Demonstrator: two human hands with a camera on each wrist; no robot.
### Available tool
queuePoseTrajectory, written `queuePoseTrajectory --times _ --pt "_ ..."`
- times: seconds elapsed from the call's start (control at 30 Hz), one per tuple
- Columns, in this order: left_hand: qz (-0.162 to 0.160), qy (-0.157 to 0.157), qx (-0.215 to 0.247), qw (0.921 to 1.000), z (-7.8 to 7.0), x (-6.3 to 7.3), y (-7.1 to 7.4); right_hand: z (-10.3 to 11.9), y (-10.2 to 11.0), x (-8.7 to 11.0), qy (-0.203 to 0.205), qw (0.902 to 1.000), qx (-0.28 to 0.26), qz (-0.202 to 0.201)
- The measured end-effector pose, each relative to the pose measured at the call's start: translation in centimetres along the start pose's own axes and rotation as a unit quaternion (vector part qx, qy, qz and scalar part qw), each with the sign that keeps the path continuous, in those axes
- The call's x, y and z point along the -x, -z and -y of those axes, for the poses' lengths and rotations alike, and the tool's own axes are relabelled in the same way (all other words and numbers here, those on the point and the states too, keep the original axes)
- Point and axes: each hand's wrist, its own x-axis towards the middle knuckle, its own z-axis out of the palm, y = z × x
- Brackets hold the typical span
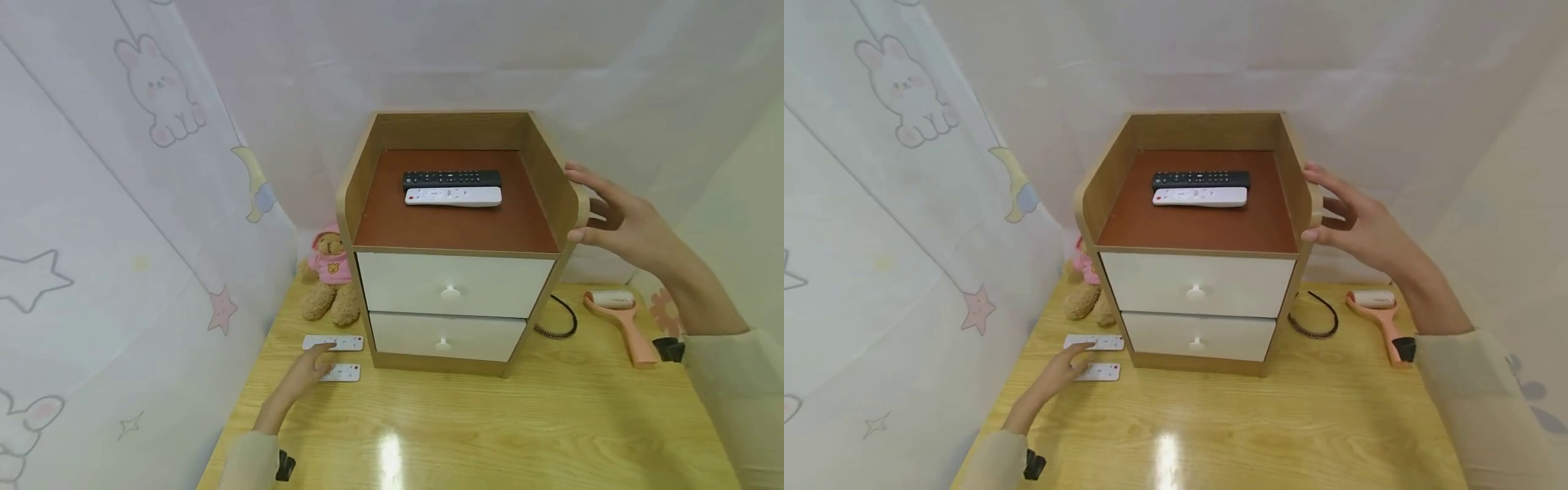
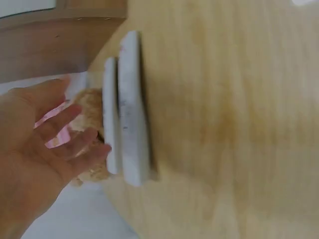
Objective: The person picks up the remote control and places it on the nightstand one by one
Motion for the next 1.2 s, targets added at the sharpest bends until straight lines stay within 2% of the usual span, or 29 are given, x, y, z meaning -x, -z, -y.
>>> queuePoseTrajectory --times 0.07,0.17,0.27,0.4,0.53,0.8,0.93,1.2 --pt "0.004 -0.006 -0.027 0.9996 0.7 0.5 -0.8 0.0 0.0 0.0 0.001 1.0000 0.004 -0.002" --pt "-0.005 -0.021 -0.077 0.9968 1.6 0.7 -1.5 -0.1 0.1 0.1 0.000 1.0000 0.003 -0.006" --pt "-0.006 -0.019 -0.130 0.9913 2.4 0.9 -1.8 -0.5 0.0 0.1 0.009 0.9996 -0.026 -0.002" --pt "0.015 -0.013 -0.176 0.9841 3.0 1.4 -1.9 -0.6 -0.4 -0.2 0.017 0.9985 -0.051 0.008" --pt "0.033 -0.006 -0.189 0.9814 2.8 1.6 -2.0 -0.5 -0.5 -0.3 0.017 0.9990 -0.040 0.008" --pt "0.032 -0.014 -0.230 0.9726 2.8 1.7 -1.8 -0.6 -0.4 -0.2 0.024 0.9991 -0.036 0.007" --pt "0.018 -0.039 -0.247 0.9681 3.1 2.0 -1.8 -0.6 -0.4 -0.1 0.018 0.9994 -0.030 0.004" --pt "-0.029 -0.070 -0.248 0.9659 3.3 3.6 -1.5 -0.4 -0.3 0.0 0.023 0.9991 -0.035 0.002"
